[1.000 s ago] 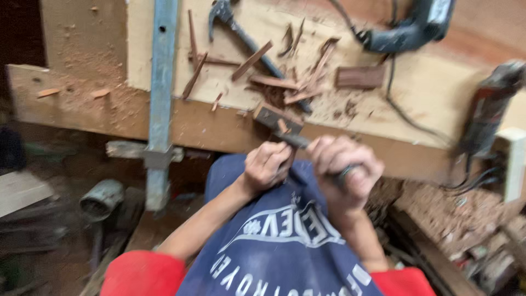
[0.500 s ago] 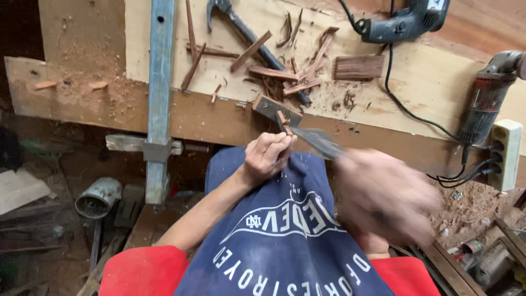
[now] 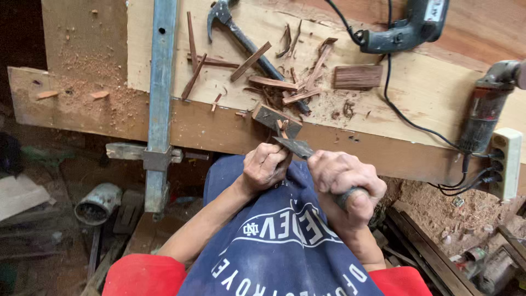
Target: The person carves a small piece of wood using a chisel, holding it in their left hand and striking it with a hammer. They then use the hammer to drive nails into a larger wooden board clamped to the workbench.
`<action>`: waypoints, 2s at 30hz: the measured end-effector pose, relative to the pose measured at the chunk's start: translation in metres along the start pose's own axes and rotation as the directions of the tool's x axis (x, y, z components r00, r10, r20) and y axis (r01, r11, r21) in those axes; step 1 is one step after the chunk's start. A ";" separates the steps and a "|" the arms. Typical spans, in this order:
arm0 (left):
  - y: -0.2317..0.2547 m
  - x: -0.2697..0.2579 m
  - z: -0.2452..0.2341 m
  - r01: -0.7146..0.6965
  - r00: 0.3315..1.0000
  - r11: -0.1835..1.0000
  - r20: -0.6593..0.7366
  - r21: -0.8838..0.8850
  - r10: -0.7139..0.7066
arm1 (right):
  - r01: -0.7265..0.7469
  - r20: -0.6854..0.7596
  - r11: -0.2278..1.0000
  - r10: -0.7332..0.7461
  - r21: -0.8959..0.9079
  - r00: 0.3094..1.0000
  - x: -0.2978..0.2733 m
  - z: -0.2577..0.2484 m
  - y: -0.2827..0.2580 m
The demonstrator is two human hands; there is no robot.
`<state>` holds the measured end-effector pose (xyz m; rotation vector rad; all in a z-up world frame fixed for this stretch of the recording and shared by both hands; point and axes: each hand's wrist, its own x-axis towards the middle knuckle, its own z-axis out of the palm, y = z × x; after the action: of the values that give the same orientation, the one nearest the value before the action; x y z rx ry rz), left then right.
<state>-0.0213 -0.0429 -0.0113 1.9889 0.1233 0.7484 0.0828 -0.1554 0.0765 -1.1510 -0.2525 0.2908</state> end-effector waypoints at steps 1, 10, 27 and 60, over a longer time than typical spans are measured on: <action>0.001 -0.001 -0.001 -0.007 1.000 1.000 0.000 0.016 0.007 | 0.026 -0.001 0.999 -0.026 0.023 1.000 0.003 0.000 0.011; 0.008 0.004 -0.003 -0.010 1.000 1.000 -0.007 -0.003 0.010 | 0.045 0.042 0.999 -0.045 0.004 0.998 -0.010 -0.003 0.012; -0.002 0.004 0.002 -0.008 1.000 0.999 0.008 0.042 0.008 | 0.162 0.165 0.964 -0.128 -0.210 0.978 0.006 0.001 0.045; 0.003 -0.003 -0.008 0.061 0.997 0.997 0.048 0.053 -0.063 | 0.066 0.084 0.997 -0.061 -0.050 0.995 0.002 0.010 0.022</action>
<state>-0.0291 -0.0391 -0.0077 2.0413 0.1758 0.6618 0.0793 -0.1377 0.0598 -1.1816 -0.3709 0.2776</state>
